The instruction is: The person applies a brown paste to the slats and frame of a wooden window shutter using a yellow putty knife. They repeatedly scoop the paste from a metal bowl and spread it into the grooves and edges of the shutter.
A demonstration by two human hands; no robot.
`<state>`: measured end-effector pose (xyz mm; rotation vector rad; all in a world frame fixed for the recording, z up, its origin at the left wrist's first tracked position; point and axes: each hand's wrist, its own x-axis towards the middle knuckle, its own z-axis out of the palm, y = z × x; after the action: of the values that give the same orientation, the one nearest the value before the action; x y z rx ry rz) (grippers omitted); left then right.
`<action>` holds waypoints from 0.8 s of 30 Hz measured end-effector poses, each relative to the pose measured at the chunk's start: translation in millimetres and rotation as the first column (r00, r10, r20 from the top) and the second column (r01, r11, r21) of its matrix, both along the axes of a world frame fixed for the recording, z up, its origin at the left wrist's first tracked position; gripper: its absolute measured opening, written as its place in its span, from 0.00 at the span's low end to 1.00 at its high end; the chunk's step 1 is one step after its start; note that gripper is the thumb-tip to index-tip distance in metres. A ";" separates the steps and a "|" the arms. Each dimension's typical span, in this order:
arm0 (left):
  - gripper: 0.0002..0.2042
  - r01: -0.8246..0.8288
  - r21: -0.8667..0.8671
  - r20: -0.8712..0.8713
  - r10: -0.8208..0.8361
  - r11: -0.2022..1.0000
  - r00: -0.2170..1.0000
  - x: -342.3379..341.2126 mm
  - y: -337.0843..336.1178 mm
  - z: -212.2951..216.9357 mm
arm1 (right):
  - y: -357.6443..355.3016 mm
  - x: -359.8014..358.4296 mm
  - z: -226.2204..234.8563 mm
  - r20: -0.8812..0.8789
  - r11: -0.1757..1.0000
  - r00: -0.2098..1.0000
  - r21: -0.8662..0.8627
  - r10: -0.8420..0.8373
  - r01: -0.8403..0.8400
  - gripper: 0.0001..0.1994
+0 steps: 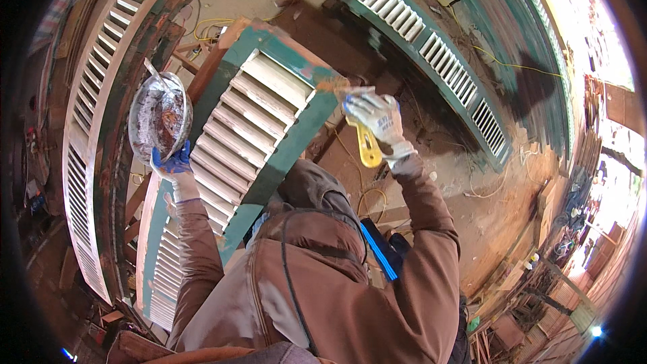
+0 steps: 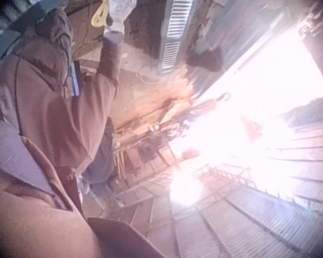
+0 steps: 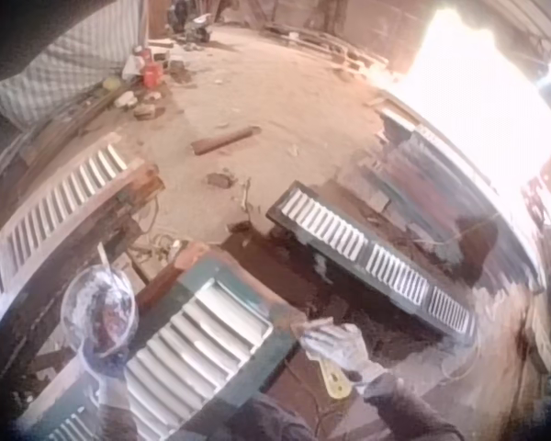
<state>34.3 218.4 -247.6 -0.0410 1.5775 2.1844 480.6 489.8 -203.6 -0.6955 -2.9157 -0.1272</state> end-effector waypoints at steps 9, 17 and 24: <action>0.27 -0.013 -0.041 0.125 0.018 0.999 0.992 -11.3 0.0 1.3 | 23.4 -13.7 31.0 -0.174 0.984 0.976 -0.143 -0.131 0.107 0.19; 0.28 -0.025 0.003 0.071 0.024 1.000 0.997 -4.5 -0.8 5.7 | 3.5 -0.3 33.3 -0.069 0.990 0.997 -0.141 -0.019 0.009 0.15; 0.28 -0.015 0.057 0.139 0.007 0.998 0.990 -9.2 1.9 -5.3 | 20.1 -10.1 -2.9 -0.107 0.991 0.988 -0.087 -0.111 0.102 0.20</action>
<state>25.1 220.3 -252.8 -0.1806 1.4402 2.1833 470.6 509.9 -206.6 -0.8430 -2.7910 0.0189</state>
